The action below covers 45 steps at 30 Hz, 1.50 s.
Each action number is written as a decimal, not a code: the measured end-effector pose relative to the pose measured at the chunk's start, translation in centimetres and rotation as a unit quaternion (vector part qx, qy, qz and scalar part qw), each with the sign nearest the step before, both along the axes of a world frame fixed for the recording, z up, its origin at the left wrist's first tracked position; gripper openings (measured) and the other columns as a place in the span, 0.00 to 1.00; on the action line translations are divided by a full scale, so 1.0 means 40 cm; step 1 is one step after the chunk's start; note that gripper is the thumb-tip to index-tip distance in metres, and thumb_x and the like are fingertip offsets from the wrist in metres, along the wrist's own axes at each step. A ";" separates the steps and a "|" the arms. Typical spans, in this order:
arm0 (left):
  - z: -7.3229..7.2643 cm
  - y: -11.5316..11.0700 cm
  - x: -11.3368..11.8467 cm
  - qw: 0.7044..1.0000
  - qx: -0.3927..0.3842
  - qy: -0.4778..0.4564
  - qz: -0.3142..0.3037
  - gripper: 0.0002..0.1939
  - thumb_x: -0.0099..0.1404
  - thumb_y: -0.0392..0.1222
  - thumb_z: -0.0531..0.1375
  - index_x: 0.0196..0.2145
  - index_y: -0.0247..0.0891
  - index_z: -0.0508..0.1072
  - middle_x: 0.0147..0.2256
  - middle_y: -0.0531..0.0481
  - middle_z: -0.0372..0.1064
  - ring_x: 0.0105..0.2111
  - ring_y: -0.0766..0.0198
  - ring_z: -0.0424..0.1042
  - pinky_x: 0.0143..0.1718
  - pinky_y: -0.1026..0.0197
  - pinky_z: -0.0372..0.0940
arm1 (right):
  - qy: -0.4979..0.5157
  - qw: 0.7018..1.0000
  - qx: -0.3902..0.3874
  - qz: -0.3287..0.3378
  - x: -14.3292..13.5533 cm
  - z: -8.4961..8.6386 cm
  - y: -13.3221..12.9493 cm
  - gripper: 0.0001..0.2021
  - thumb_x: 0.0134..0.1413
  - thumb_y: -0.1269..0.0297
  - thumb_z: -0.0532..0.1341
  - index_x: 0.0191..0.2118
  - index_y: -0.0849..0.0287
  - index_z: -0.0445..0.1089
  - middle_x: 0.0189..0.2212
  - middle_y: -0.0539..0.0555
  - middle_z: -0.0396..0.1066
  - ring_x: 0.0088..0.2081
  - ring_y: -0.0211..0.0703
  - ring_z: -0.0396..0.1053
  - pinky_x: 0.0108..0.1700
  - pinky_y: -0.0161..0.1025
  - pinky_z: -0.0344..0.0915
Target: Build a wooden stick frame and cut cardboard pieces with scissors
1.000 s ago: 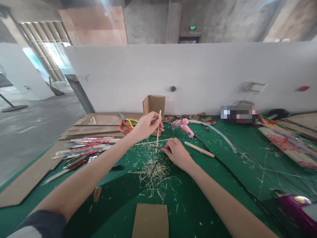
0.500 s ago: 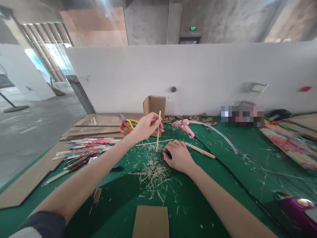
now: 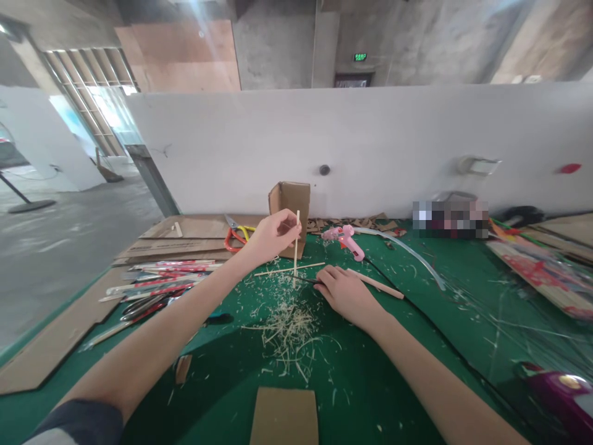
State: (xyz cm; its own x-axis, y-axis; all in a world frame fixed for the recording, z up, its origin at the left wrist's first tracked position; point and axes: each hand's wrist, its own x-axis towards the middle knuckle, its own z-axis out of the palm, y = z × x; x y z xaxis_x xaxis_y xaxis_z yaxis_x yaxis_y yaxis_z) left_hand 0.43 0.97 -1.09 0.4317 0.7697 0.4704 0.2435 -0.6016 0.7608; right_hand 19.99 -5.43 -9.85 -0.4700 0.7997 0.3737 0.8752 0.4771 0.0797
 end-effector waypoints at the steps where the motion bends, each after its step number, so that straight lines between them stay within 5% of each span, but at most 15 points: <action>1: 0.005 -0.002 -0.003 1.000 0.017 0.002 0.009 0.05 0.62 0.41 0.56 0.31 0.38 0.65 0.27 0.51 0.65 0.26 0.69 0.68 0.23 0.70 0.64 | -0.007 1.000 0.008 -0.008 -0.004 0.001 -0.001 0.09 0.63 0.62 0.50 0.37 0.58 0.64 0.34 0.52 0.68 0.35 0.42 0.66 0.34 0.36 0.54; 6: 0.032 -0.019 -0.009 0.995 0.008 -0.099 0.012 0.04 0.64 0.42 0.54 0.35 0.40 0.62 0.20 0.56 0.61 0.17 0.71 0.64 0.18 0.69 0.60 | 0.025 0.996 0.040 -0.081 0.006 -0.004 -0.001 0.14 0.65 0.58 0.45 0.39 0.57 0.64 0.34 0.52 0.70 0.25 0.39 0.66 0.24 0.35 0.48; 10: 0.037 -0.032 0.002 0.979 -0.057 -0.193 -0.005 0.06 0.63 0.41 0.55 0.36 0.40 0.60 0.26 0.52 0.68 0.21 0.69 0.70 0.22 0.66 0.67 | 0.232 0.964 0.050 -0.124 0.024 -0.011 0.012 0.13 0.64 0.58 0.45 0.42 0.58 0.61 0.36 0.55 0.69 0.32 0.43 0.68 0.28 0.35 0.55; 17: -0.014 -0.060 0.046 0.948 -0.184 -0.239 -0.100 0.10 0.61 0.45 0.59 0.34 0.37 0.63 0.31 0.48 0.69 0.32 0.61 0.74 0.30 0.59 0.72 | 0.394 0.916 0.021 -0.078 0.017 -0.015 0.023 0.15 0.65 0.59 0.42 0.40 0.58 0.63 0.35 0.56 0.68 0.37 0.45 0.66 0.38 0.38 0.59; 22: -0.056 -0.088 0.072 0.935 -0.265 -0.222 -0.077 0.09 0.63 0.44 0.57 0.33 0.35 0.63 0.31 0.48 0.68 0.30 0.63 0.73 0.29 0.61 0.71 | 0.384 0.920 0.011 -0.078 0.020 -0.012 0.025 0.15 0.64 0.58 0.43 0.39 0.58 0.64 0.34 0.56 0.69 0.35 0.45 0.66 0.35 0.38 0.59; 28: -0.096 -0.137 0.064 0.888 -0.387 -0.245 -0.037 0.10 0.65 0.34 0.52 0.46 0.36 0.60 0.30 0.51 0.66 0.28 0.68 0.71 0.27 0.65 0.68 | 0.305 0.940 0.000 -0.153 0.034 -0.005 0.030 0.16 0.64 0.59 0.42 0.43 0.57 0.64 0.30 0.55 0.70 0.30 0.45 0.67 0.28 0.36 0.56; 34: -0.162 -0.166 0.031 0.809 -0.536 -0.232 -0.075 0.02 0.63 0.36 0.51 0.32 0.38 0.62 0.21 0.59 0.53 0.14 0.74 0.58 0.16 0.69 0.54 | 0.344 0.930 0.003 -0.131 0.011 -0.018 0.018 0.16 0.64 0.58 0.42 0.39 0.58 0.63 0.28 0.54 0.70 0.29 0.44 0.67 0.29 0.35 0.56; 38: -0.171 -0.166 0.023 0.844 -0.486 -0.205 -0.099 0.15 0.64 0.50 0.52 0.26 0.37 0.59 0.18 0.61 0.47 0.12 0.77 0.49 0.14 0.70 0.47 | 0.309 0.948 -0.013 -0.073 -0.012 -0.025 0.000 0.14 0.64 0.59 0.44 0.41 0.57 0.63 0.30 0.53 0.70 0.31 0.43 0.68 0.31 0.35 0.57; 41: -0.158 -0.169 0.021 0.884 -0.425 -0.160 -0.111 0.12 0.64 0.49 0.54 0.34 0.37 0.64 0.19 0.59 0.57 0.13 0.75 0.55 0.16 0.70 0.51 | 0.259 0.963 -0.009 -0.077 -0.018 -0.026 -0.005 0.13 0.64 0.60 0.45 0.41 0.57 0.64 0.33 0.53 0.71 0.33 0.44 0.69 0.31 0.35 0.57; 45: -0.147 -0.175 0.024 0.865 -0.462 -0.144 -0.136 0.12 0.62 0.43 0.54 0.43 0.40 0.60 0.27 0.52 0.66 0.20 0.67 0.67 0.17 0.66 0.58 | 0.233 0.967 -0.003 -0.107 -0.017 -0.023 -0.003 0.12 0.64 0.61 0.45 0.40 0.57 0.64 0.32 0.53 0.72 0.31 0.43 0.69 0.29 0.34 0.55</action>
